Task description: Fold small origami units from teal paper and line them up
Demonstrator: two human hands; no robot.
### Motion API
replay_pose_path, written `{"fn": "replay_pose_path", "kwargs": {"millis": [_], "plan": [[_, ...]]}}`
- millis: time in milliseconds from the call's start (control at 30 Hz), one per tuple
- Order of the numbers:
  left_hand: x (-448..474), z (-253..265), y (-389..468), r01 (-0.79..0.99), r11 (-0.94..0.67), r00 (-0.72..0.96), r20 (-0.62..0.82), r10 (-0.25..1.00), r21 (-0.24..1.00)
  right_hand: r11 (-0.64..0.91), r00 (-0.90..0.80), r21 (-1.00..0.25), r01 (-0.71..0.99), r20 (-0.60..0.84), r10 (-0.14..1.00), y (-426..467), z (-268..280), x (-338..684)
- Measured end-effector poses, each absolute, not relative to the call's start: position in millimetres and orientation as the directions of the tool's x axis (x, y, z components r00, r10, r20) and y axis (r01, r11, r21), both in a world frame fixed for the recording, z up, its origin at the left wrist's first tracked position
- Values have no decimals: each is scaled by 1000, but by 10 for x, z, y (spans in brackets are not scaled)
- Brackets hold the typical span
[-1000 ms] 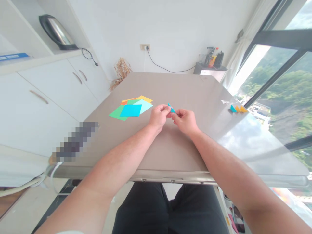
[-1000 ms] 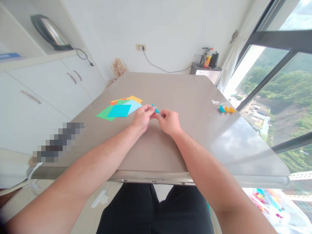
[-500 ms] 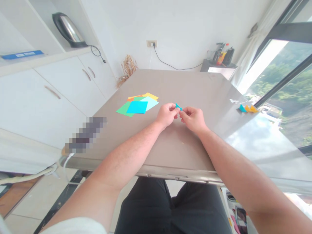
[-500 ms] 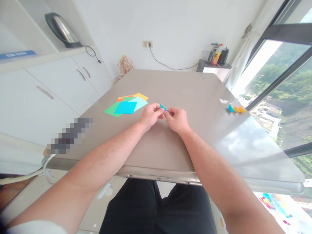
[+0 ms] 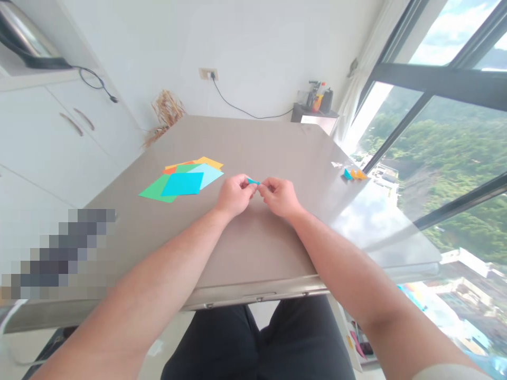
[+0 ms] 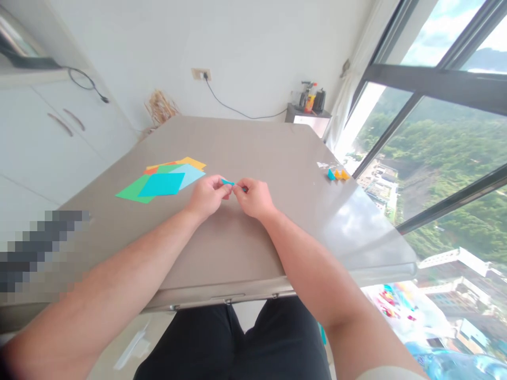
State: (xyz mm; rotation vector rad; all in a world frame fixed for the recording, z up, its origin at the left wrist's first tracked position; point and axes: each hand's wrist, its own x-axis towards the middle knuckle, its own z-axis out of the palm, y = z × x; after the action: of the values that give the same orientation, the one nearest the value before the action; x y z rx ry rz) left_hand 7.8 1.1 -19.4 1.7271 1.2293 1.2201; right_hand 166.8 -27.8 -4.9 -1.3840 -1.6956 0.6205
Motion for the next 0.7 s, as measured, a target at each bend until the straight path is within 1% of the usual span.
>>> {"fn": "replay_pose_path", "kwargs": {"millis": [167,267,367,533,700], "plan": [[107,-196,-1,176,-248,111,231,967,953,258,-23,-788,559,296,955,-249,-50,1668],[119,-179,-15,121,-231,111,218,970,965,262,1,-763,591,326,945,-215,-64,1672],[119,-178,-6,59,-220,91,214,972,974,262,-8,-747,612,325,946,-206,-74,1680],[98,-218,46,95,-270,73,264,962,958,289,-68,-742,605,313,947,-238,-84,1672],[115,-212,46,128,-306,53,302,952,943,305,-76,-691,656,341,937,-233,-94,1651]]}}
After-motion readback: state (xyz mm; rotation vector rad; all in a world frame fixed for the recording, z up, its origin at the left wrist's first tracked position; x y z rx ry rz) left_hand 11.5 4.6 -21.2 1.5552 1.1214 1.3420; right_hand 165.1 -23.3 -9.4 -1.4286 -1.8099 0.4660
